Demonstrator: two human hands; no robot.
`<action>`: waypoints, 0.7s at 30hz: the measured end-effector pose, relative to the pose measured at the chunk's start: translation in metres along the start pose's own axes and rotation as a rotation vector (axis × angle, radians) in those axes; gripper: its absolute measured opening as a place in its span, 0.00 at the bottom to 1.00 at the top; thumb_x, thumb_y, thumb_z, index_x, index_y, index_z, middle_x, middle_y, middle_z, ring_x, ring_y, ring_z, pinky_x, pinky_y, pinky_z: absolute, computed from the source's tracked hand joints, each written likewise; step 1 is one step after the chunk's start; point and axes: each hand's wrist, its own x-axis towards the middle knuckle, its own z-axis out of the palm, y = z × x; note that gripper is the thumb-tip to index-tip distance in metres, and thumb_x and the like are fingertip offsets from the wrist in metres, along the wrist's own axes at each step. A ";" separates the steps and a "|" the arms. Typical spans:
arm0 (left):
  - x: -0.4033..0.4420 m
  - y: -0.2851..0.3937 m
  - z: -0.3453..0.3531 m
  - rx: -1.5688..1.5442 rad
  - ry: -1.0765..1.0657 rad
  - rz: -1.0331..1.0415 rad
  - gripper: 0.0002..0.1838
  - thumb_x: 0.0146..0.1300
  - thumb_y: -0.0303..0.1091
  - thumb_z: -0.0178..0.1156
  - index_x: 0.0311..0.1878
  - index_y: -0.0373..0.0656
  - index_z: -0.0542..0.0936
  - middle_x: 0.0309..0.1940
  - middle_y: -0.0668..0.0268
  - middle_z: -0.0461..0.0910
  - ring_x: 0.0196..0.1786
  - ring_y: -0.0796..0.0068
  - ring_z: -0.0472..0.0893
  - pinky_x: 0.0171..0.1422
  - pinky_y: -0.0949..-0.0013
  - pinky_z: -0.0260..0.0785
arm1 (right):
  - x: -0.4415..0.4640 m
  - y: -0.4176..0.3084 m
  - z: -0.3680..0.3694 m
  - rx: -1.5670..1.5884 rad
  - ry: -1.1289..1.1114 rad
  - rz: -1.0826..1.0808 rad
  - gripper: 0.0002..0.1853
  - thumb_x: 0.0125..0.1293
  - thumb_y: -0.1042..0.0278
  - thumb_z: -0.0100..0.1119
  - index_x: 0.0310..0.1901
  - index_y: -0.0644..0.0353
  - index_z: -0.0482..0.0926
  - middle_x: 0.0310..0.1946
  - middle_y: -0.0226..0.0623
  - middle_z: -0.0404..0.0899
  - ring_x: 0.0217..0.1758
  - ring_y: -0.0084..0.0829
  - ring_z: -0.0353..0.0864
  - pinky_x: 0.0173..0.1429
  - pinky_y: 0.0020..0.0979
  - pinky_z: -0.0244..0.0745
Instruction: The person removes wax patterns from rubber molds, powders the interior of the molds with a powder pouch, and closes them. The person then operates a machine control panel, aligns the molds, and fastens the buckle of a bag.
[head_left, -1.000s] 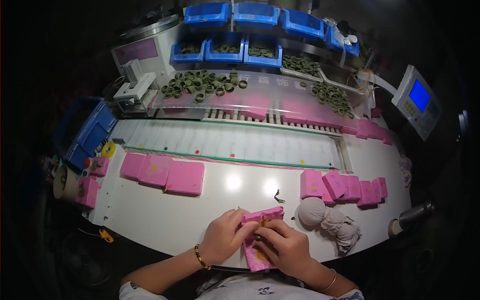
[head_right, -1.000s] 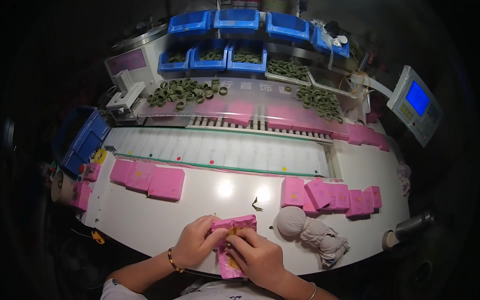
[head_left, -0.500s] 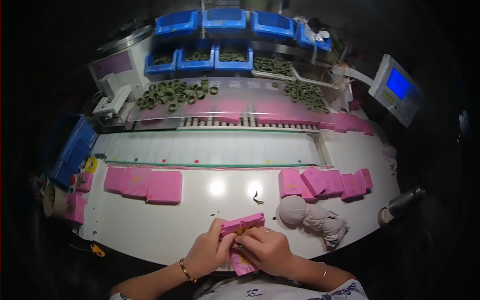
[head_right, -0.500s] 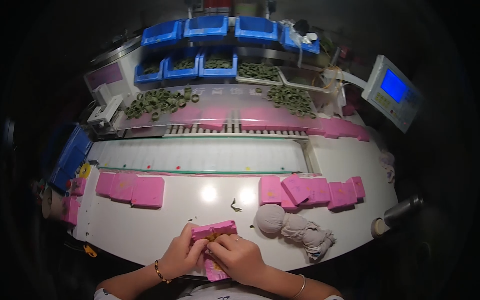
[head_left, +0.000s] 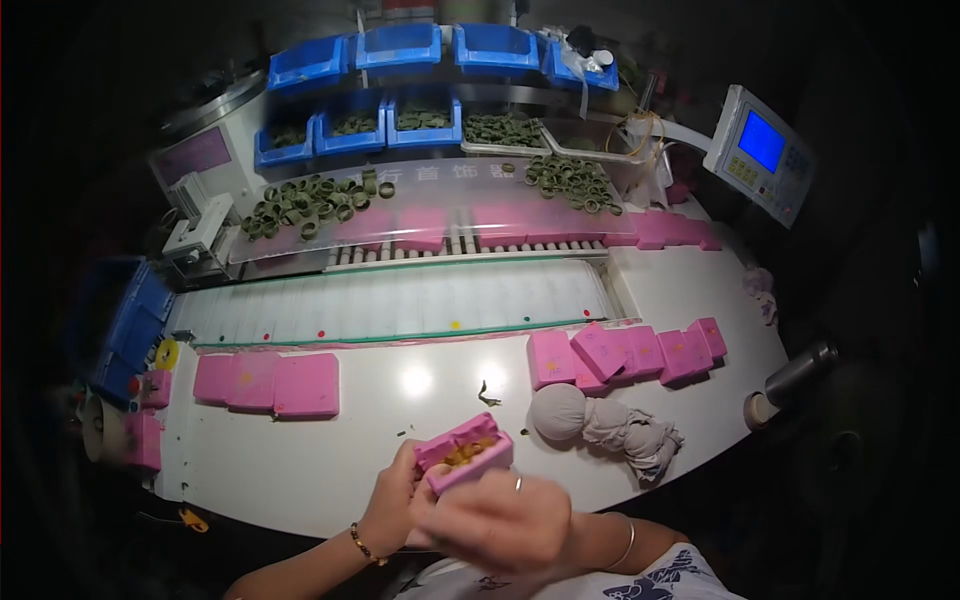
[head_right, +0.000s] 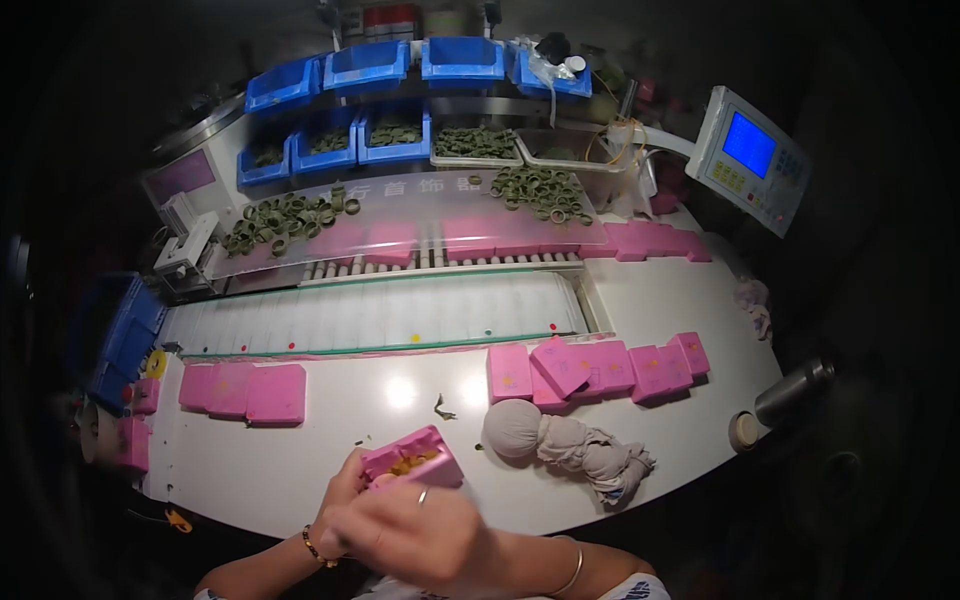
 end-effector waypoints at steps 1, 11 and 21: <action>-0.001 0.009 -0.004 0.143 0.006 0.044 0.10 0.73 0.29 0.56 0.52 0.37 0.71 0.35 0.60 0.84 0.31 0.66 0.85 0.37 0.67 0.78 | 0.002 0.011 -0.001 0.003 0.035 0.050 0.15 0.58 0.78 0.73 0.47 0.65 0.83 0.33 0.38 0.85 0.31 0.33 0.85 0.35 0.27 0.81; -0.002 0.034 -0.032 0.897 -0.142 0.613 0.28 0.48 0.17 0.63 0.57 0.39 0.77 0.52 0.56 0.86 0.36 0.61 0.83 0.39 0.65 0.78 | -0.008 0.052 -0.029 1.063 0.406 1.277 0.25 0.83 0.55 0.40 0.62 0.72 0.73 0.33 0.30 0.75 0.17 0.14 0.62 0.17 0.17 0.57; 0.012 0.059 -0.027 -0.002 -0.101 -0.022 0.18 0.68 0.24 0.62 0.61 0.35 0.75 0.44 0.60 0.84 0.39 0.76 0.84 0.42 0.72 0.79 | -0.031 0.045 -0.001 1.001 0.120 1.253 0.27 0.83 0.52 0.40 0.67 0.69 0.72 0.31 0.31 0.77 0.20 0.15 0.67 0.23 0.16 0.63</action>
